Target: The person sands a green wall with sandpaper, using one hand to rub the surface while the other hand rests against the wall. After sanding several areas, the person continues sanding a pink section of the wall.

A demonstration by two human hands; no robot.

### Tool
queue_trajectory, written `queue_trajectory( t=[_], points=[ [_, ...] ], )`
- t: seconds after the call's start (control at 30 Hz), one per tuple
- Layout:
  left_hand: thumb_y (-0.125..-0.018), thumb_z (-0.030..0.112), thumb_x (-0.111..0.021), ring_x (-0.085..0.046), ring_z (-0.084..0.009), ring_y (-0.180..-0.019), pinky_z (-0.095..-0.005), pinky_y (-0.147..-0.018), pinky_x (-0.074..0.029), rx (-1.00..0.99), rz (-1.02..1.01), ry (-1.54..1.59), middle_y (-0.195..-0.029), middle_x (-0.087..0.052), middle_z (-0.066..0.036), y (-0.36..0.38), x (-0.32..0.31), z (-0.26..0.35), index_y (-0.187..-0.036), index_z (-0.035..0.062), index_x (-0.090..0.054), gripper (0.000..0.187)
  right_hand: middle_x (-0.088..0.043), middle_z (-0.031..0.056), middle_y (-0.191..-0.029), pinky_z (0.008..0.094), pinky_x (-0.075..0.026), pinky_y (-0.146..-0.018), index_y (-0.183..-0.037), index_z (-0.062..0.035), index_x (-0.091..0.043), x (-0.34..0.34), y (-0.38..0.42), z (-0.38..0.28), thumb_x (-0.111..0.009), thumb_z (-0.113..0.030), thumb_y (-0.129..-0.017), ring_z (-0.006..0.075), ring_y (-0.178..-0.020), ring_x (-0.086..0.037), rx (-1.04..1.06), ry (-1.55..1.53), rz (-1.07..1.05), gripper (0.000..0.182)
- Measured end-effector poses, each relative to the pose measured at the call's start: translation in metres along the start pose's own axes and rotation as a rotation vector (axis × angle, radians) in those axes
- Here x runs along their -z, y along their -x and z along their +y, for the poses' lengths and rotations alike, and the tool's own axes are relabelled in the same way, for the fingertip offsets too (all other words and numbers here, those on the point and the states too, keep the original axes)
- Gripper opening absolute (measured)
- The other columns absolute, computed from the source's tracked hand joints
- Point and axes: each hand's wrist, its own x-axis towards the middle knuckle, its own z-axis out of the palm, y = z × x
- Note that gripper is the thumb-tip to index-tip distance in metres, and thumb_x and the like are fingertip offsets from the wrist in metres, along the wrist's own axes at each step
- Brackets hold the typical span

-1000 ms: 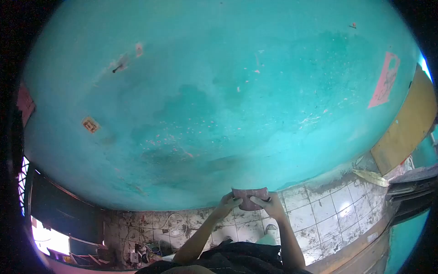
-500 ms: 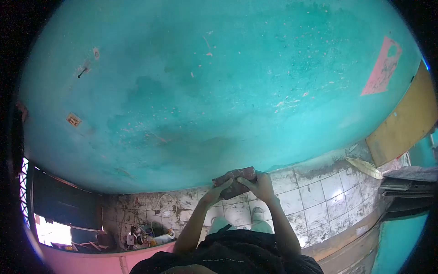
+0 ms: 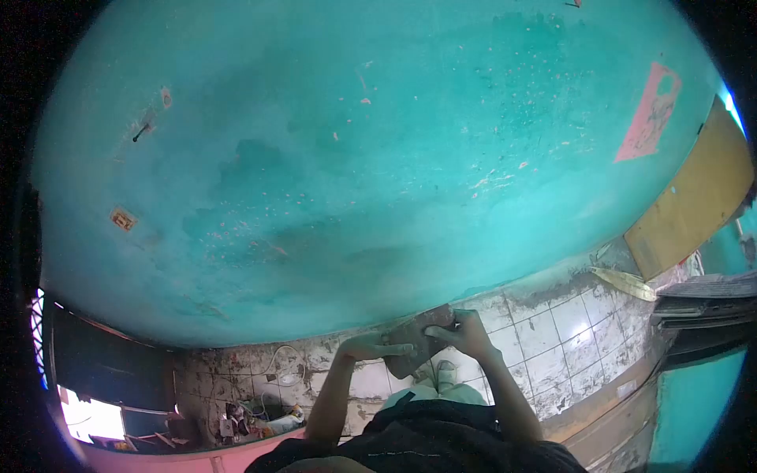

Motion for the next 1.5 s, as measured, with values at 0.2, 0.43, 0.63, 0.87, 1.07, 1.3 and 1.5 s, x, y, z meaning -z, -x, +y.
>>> queue_trajectory(
  t=[0.2, 0.43, 0.63, 0.87, 1.07, 1.3, 1.5],
  points=[
    [-0.102, 0.028, -0.063, -0.065, -0.0211, -0.111, -0.0421, -0.094, -0.057, -0.200, 0.054, 0.803, -0.126, -0.065, -0.011, -0.034, -0.016, -0.071, -0.145, 0.0058, -0.048, 0.050, -0.071, 0.0151, -0.073, 0.0364, -0.054, -0.062, -0.095, -0.0002, -0.075, 0.000, -0.010, -0.020, -0.084, -0.041, -0.081, 0.0262, -0.064, -0.069, 0.053, 0.473, -0.032, 0.044],
    [-0.105, 0.030, -0.055, -0.063, -0.0234, -0.119, -0.0354, -0.101, -0.052, -0.169, 0.272, 0.725, -0.136, -0.061, -0.011, -0.092, -0.046, -0.150, -0.146, 0.0041, -0.051, 0.049, -0.070, 0.0167, -0.076, 0.0439, -0.055, -0.065, -0.089, -0.0064, -0.072, 0.007, -0.016, -0.029, -0.080, -0.055, -0.079, 0.0381, -0.071, -0.069, 0.153, 0.783, -0.125, 0.050],
    [-0.107, 0.028, -0.052, -0.035, -0.0200, -0.148, -0.0353, -0.123, -0.024, -0.277, 0.336, 0.728, -0.158, -0.043, -0.015, -0.074, -0.058, -0.092, -0.152, 0.0018, -0.045, 0.053, -0.066, 0.0165, -0.071, 0.0419, -0.054, -0.064, -0.086, -0.0014, -0.068, 0.023, -0.023, -0.019, -0.082, -0.053, -0.080, 0.0366, -0.069, -0.069, 0.135, 0.670, -0.156, 0.054],
    [-0.109, 0.019, -0.042, -0.018, -0.0254, -0.154, -0.0379, -0.126, -0.017, -0.760, 0.917, -0.224, -0.167, -0.021, -0.015, -0.038, 0.021, 0.056, -0.158, 0.0027, -0.028, 0.054, -0.065, 0.0190, -0.121, 0.0451, -0.052, -0.094, -0.125, -0.0017, -0.059, 0.106, -0.058, 0.006, -0.077, -0.024, -0.091, 0.0372, -0.111, -0.065, 0.418, 0.342, -0.024, 0.045],
    [-0.110, 0.013, -0.035, 0.004, -0.0309, -0.158, -0.0429, -0.128, -0.004, -1.156, 1.667, -0.904, -0.172, 0.003, -0.016, 0.048, 0.072, 0.324, -0.163, 0.0024, -0.002, 0.063, -0.034, 0.0253, -0.161, 0.0474, -0.028, -0.121, -0.155, 0.0012, -0.034, 0.278, -0.140, -0.093, -0.066, -0.013, -0.097, 0.0413, -0.150, -0.031, 0.842, 0.545, 0.423, 0.068],
    [-0.103, 0.018, -0.045, -0.011, -0.0494, -0.153, -0.0546, -0.124, -0.015, -0.990, 2.300, -1.302, -0.164, -0.010, -0.035, 0.141, 0.154, 0.544, -0.162, 0.0015, -0.015, 0.068, -0.034, 0.0201, -0.162, 0.0544, -0.024, -0.122, -0.156, -0.0007, -0.034, 0.402, -0.231, -0.266, -0.057, -0.018, -0.102, 0.0412, -0.151, -0.029, 1.313, 0.597, 0.876, 0.061],
    [-0.106, 0.033, -0.043, -0.019, -0.0455, -0.153, -0.0586, -0.122, -0.019, -0.992, 2.409, -1.708, -0.165, -0.021, -0.026, 0.007, 0.095, 0.555, -0.163, 0.0091, -0.018, 0.067, -0.033, 0.0125, -0.165, 0.0554, -0.022, -0.122, -0.159, -0.0051, -0.034, 0.427, -0.292, -0.259, -0.044, -0.024, -0.106, 0.0357, -0.152, -0.030, 1.309, 0.925, 1.005, 0.057]
  ],
)
